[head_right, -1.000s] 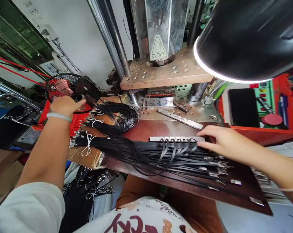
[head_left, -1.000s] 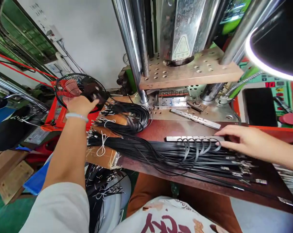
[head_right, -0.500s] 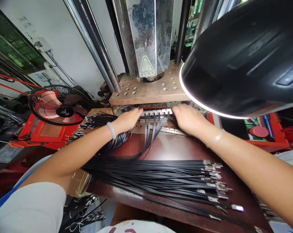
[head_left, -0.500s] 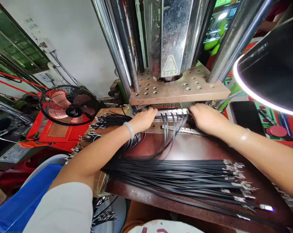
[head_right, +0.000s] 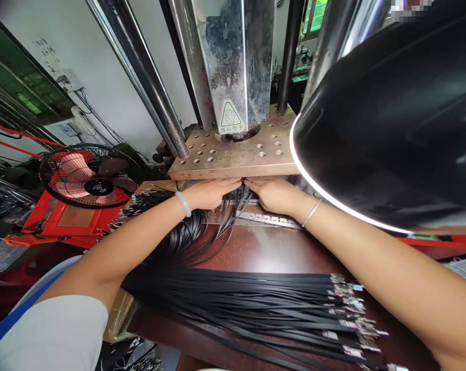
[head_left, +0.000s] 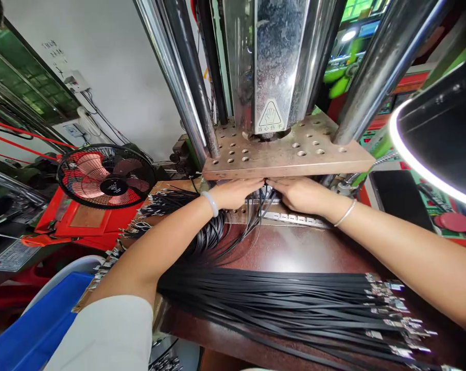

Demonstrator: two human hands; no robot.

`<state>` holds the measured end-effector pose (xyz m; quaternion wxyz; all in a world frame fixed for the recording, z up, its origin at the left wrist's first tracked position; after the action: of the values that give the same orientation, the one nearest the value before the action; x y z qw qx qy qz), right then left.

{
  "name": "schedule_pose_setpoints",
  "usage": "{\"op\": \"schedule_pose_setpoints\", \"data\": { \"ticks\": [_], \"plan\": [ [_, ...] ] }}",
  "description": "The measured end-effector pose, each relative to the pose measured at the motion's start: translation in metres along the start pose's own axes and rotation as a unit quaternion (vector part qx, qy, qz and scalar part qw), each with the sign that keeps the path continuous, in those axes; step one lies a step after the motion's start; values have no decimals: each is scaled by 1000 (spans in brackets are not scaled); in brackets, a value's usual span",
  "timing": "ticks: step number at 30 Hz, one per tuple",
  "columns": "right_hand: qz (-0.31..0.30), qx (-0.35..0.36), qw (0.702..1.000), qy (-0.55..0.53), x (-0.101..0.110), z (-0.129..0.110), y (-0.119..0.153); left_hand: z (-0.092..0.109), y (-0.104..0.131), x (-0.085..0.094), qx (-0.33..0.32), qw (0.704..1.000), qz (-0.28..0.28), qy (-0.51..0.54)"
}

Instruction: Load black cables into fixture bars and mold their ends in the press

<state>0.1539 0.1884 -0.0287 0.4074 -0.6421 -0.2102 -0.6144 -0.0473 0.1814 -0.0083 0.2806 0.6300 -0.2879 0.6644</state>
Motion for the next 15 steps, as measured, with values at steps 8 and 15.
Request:
{"op": "schedule_pose_setpoints", "data": {
  "ticks": [8, 15],
  "plan": [
    [24, -47, 990, 131, 18, -25, 4, 76, 83, 15, 120, 989, -21, -83],
    [26, -33, 999, -12, 12, -10, -6, 103, 83, -4, 132, 987, -10, -94]
  ]
}}
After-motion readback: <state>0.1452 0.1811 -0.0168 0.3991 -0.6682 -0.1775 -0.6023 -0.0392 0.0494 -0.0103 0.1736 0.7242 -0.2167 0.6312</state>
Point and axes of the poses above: each hand's wrist, its own y-axis away from the middle knuckle, its own x-axis out of the back of the hand, z = x × y, the point moved 4 cm from there along -y, towards the middle knuckle, and after that the axes turned 2 degrees about x, right-handed, at the moved point
